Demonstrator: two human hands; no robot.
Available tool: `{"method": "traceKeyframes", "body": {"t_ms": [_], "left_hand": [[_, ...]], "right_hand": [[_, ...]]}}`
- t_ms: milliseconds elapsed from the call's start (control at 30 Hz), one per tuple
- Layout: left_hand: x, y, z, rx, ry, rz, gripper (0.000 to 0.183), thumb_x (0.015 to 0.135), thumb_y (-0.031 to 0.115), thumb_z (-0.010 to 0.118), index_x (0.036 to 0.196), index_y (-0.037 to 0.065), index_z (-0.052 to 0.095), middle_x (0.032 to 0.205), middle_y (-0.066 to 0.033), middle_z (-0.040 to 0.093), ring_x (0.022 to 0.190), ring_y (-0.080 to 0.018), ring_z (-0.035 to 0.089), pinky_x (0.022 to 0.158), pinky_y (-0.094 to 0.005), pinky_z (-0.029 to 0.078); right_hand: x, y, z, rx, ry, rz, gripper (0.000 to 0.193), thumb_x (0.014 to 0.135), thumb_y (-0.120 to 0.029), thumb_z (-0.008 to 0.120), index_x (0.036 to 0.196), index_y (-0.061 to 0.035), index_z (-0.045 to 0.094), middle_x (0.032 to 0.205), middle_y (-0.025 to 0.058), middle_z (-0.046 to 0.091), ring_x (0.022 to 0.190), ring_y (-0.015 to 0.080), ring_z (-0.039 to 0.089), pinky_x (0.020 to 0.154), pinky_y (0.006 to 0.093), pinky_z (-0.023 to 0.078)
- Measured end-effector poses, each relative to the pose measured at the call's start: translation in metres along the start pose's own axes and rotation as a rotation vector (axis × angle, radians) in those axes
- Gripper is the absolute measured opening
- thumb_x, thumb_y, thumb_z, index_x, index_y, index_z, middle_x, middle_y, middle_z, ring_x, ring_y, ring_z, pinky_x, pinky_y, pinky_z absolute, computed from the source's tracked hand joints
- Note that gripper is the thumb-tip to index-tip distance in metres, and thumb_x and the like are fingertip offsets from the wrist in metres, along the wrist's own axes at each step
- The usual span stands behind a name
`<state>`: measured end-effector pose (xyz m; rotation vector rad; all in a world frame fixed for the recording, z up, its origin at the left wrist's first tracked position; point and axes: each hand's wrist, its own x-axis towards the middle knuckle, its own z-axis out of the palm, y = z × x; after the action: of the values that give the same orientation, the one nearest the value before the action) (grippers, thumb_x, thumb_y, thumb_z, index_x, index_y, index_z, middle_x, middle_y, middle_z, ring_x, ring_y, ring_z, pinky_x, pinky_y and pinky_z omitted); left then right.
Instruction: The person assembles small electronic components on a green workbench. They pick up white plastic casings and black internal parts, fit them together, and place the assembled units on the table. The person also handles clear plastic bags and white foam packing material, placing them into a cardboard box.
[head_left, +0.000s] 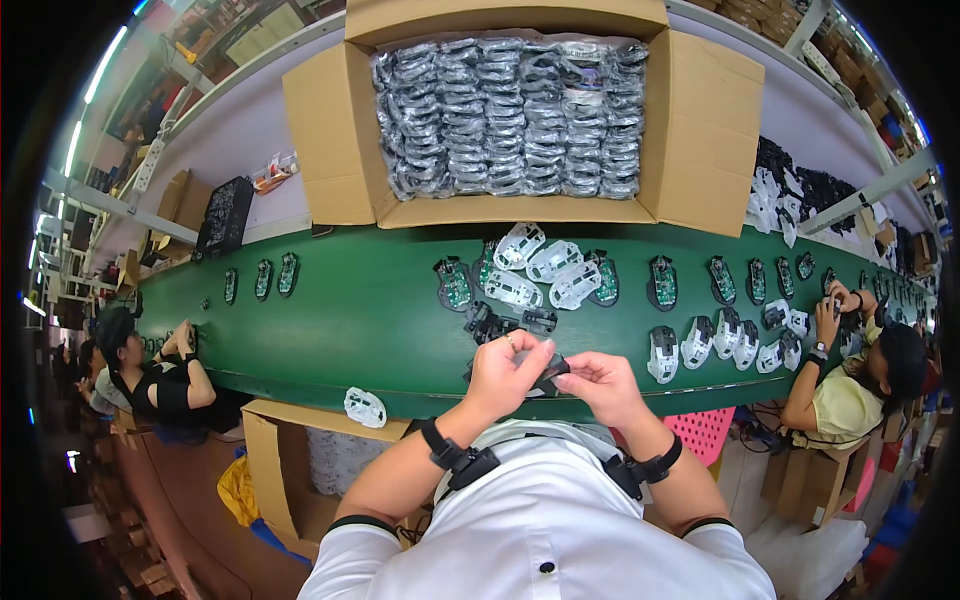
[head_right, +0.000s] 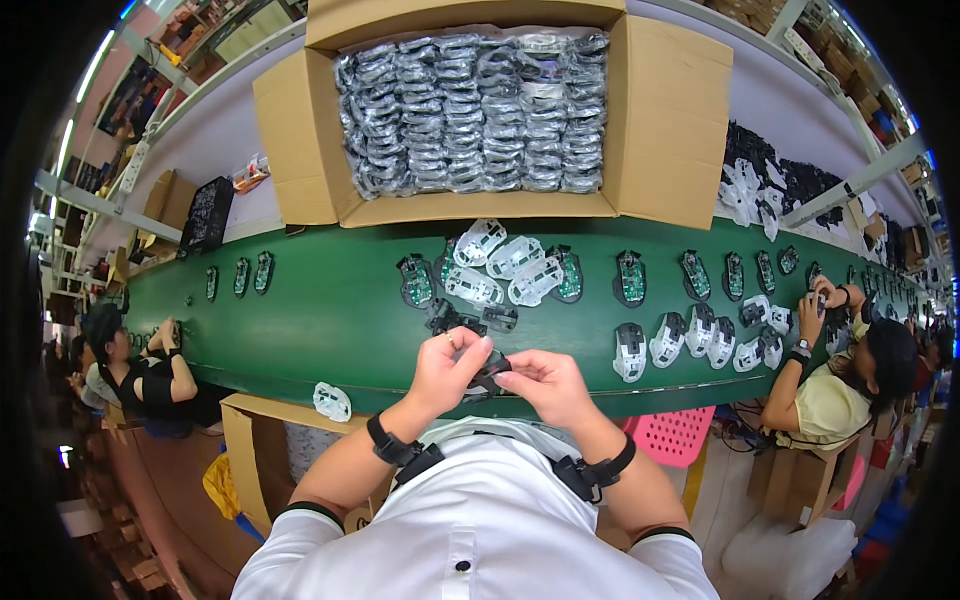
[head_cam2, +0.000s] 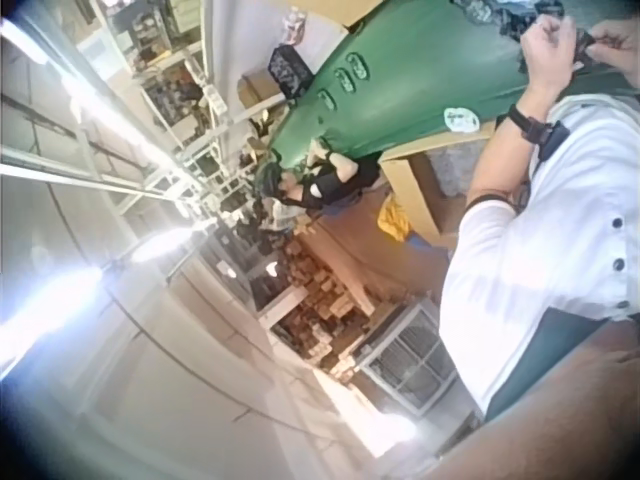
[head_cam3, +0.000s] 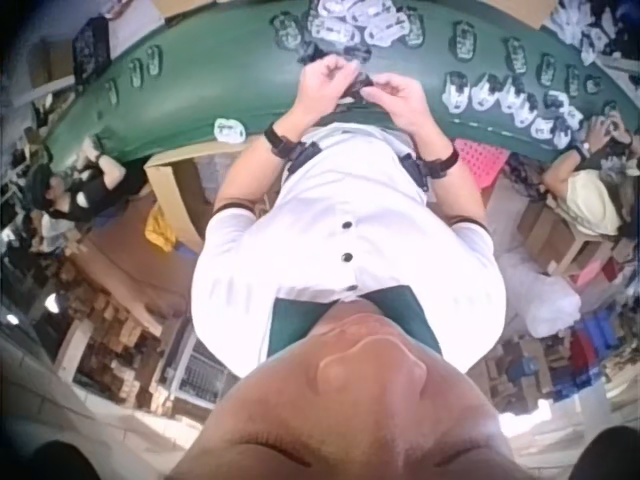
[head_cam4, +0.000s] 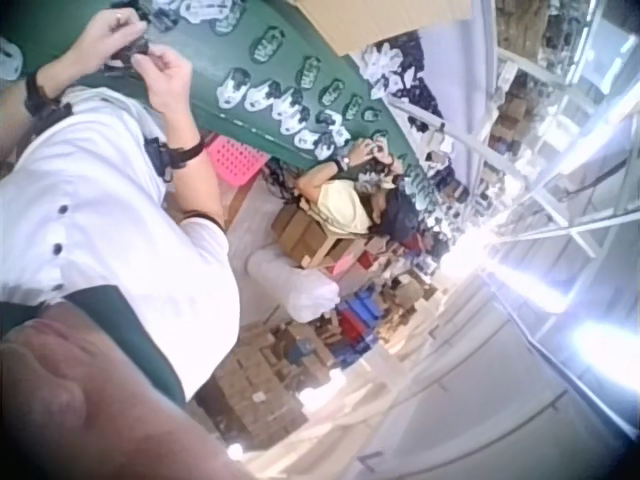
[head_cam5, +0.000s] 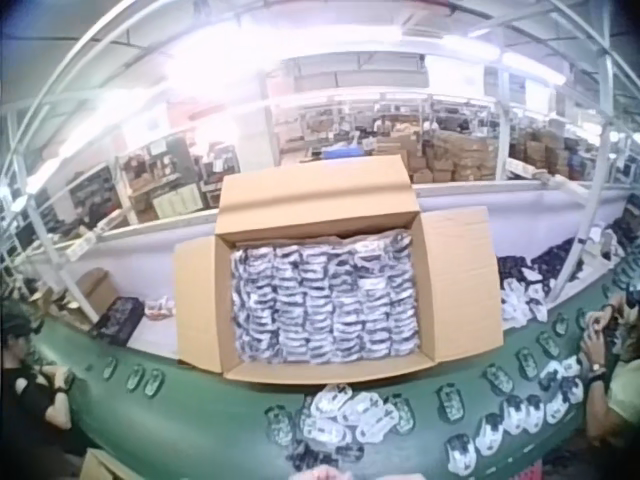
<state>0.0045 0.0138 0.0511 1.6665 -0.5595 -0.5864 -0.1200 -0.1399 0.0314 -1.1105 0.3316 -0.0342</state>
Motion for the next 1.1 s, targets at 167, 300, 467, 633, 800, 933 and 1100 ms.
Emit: {"method": "traceKeyframes", "body": {"t_ms": [167, 300, 467, 633, 800, 933, 1100], "left_hand": [[0.019, -0.044, 0.015, 0.159, -0.101, -0.196, 0.036, 0.098, 0.032, 0.065, 0.079, 0.001, 0.067, 0.063, 0.0011, 0.059, 0.059, -0.0084, 0.048, 0.053, -0.0288, 0.041], [0.041, -0.063, 0.003, 0.572, -0.062, 0.240, 0.041, 0.093, 0.028, 0.067, 0.122, 0.000, 0.060, 0.122, -0.0245, 0.061, 0.115, -0.0401, 0.057, 0.099, -0.0459, 0.046], [0.122, -0.063, 0.043, 0.778, -0.185, 0.496, 0.044, 0.084, 0.020, 0.072, 0.124, 0.004, 0.061, 0.120, -0.0147, 0.065, 0.110, -0.0352, 0.061, 0.097, -0.0441, 0.048], [0.157, -0.101, 0.085, 1.208, -0.317, 0.643, 0.045, 0.084, 0.022, 0.070, 0.125, 0.006, 0.061, 0.109, -0.0131, 0.070, 0.105, -0.0333, 0.064, 0.099, -0.0431, 0.047], [0.155, -0.071, 0.084, 0.892, -0.194, 0.393, 0.050, 0.080, 0.015, 0.069, 0.127, 0.002, 0.060, 0.102, -0.0169, 0.071, 0.101, -0.0301, 0.066, 0.093, -0.0437, 0.049], [0.110, -0.041, 0.033, 0.155, 0.025, 0.129, 0.047, 0.086, 0.012, 0.070, 0.128, -0.005, 0.058, 0.111, -0.0170, 0.070, 0.105, -0.0227, 0.066, 0.093, -0.0348, 0.051], [0.047, -0.057, -0.018, -0.190, 0.102, -0.058, 0.042, 0.090, 0.007, 0.069, 0.128, -0.007, 0.057, 0.117, -0.0118, 0.068, 0.104, -0.0155, 0.064, 0.092, -0.0308, 0.052]], "right_hand": [[0.012, 0.009, -0.019, -0.235, 0.136, 0.213, 0.024, 0.090, -0.013, 0.075, 0.106, 0.0045, 0.069, 0.091, 0.0067, 0.072, 0.075, 0.0123, 0.066, 0.067, 0.0266, 0.055], [0.028, 0.032, -0.121, -0.987, 0.259, 0.290, 0.026, 0.088, -0.022, 0.073, 0.100, 0.0009, 0.071, 0.093, 0.0152, 0.074, 0.071, 0.0271, 0.070, 0.068, 0.0377, 0.056], [0.053, 0.056, -0.091, -1.576, 0.184, -0.442, 0.023, 0.075, -0.009, 0.063, 0.096, -0.0068, 0.072, 0.089, 0.0148, 0.069, 0.083, 0.0332, 0.066, 0.077, 0.0440, 0.055], [0.099, 0.115, -0.065, -1.623, 0.096, -0.610, 0.025, 0.083, -0.015, 0.063, 0.107, -0.0083, 0.070, 0.105, 0.0169, 0.069, 0.097, 0.0356, 0.064, 0.092, 0.0473, 0.049], [0.098, 0.102, -0.076, -1.308, 0.151, -0.573, 0.021, 0.088, -0.018, 0.061, 0.104, -0.0072, 0.068, 0.101, 0.0161, 0.066, 0.096, 0.0363, 0.062, 0.085, 0.0480, 0.051], [0.069, 0.042, -0.077, -1.444, 0.072, -0.280, 0.024, 0.084, -0.022, 0.065, 0.104, -0.0082, 0.065, 0.098, 0.0168, 0.062, 0.094, 0.0369, 0.060, 0.081, 0.0490, 0.051], [0.062, 0.066, -0.076, -1.610, 0.099, -0.210, 0.057, 0.079, -0.034, 0.077, 0.128, -0.0104, 0.058, 0.128, 0.0218, 0.052, 0.114, 0.0388, 0.053, 0.094, 0.0475, 0.049]]}}
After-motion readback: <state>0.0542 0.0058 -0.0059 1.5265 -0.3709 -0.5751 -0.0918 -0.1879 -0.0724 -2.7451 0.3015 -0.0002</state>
